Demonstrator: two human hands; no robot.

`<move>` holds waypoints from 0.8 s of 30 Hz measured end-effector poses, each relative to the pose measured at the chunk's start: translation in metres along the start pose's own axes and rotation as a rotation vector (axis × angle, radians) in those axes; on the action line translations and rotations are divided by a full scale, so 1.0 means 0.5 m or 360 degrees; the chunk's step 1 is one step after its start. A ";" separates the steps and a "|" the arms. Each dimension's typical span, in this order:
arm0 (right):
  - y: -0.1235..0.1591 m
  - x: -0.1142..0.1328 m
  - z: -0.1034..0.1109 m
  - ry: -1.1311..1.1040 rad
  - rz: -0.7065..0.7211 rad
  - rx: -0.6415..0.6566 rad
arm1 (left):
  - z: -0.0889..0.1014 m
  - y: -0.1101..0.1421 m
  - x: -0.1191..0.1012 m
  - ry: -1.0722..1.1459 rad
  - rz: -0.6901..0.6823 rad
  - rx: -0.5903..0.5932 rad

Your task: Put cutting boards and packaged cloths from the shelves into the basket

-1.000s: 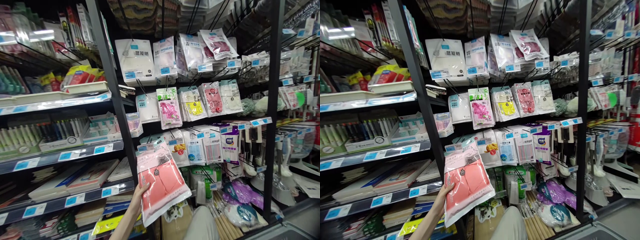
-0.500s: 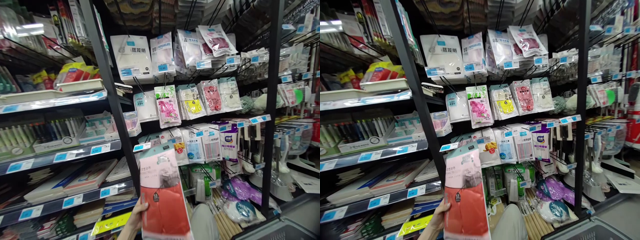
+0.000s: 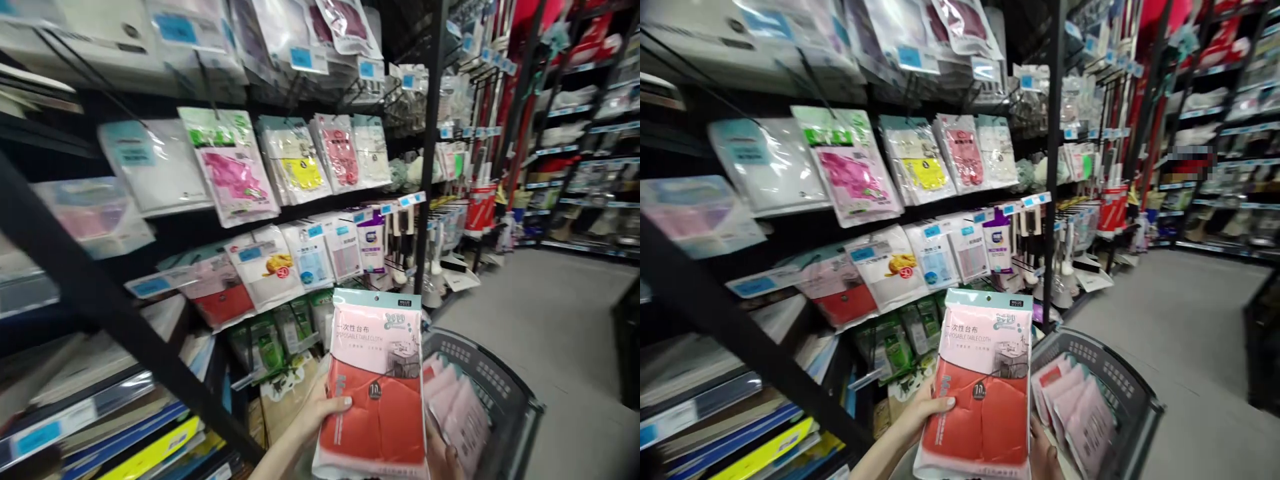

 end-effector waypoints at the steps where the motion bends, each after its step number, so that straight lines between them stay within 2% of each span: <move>1: 0.005 -0.002 0.017 -0.0051 -0.0017 -0.0032 | -0.023 -0.008 0.017 -0.0012 0.0044 0.0045; 4: 0.019 -0.018 0.055 -0.0186 -0.0082 -0.0147 | -0.079 -0.025 0.065 -0.0064 0.0155 0.0200; 6: 0.025 -0.026 0.065 -0.0343 -0.0084 -0.0220 | -0.101 -0.032 0.088 -0.0094 0.0201 0.0296; 9: 0.030 -0.018 0.071 -0.0498 -0.0015 -0.0338 | -0.108 -0.051 0.100 -0.0183 0.0163 0.0337; 11: 0.030 0.000 0.076 -0.0452 0.0034 -0.0406 | -0.088 -0.070 0.086 -0.0437 -0.0045 0.0177; 14: 0.024 0.044 0.084 -0.0052 0.0253 -0.0498 | -0.066 -0.076 0.064 -0.0989 -0.0406 -0.0109; 15: 0.023 0.058 0.084 0.0166 0.0356 -0.0550 | -0.070 -0.073 0.072 -0.1104 -0.0438 -0.0103; 16: 0.024 0.069 0.081 0.0405 0.0473 -0.0626 | -0.081 -0.069 0.091 -0.1145 -0.0407 -0.0020; 18: 0.037 0.085 0.062 0.0892 0.0770 -0.0810 | -0.111 -0.056 0.145 -0.0971 -0.0245 0.0236; 20: 0.064 0.094 0.013 0.1333 0.1159 -0.0926 | -0.134 -0.041 0.189 -0.0605 -0.0098 0.0388; 22: 0.095 0.093 -0.051 0.1671 0.1511 -0.0916 | -0.142 -0.033 0.214 -0.0275 0.0013 0.0371; 24: 0.116 0.093 -0.100 0.1848 0.1676 -0.0886 | -0.135 -0.034 0.223 -0.0093 0.0118 0.0241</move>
Point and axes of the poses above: each hand's wrist, its own y-axis away from the middle knuckle, its own z-axis out of the back of the hand, x = y × z, the point moved 8 cm from there along -y, towards the middle knuckle, and after that the axes turned 6 degrees about -z, right-handed, at the moved point
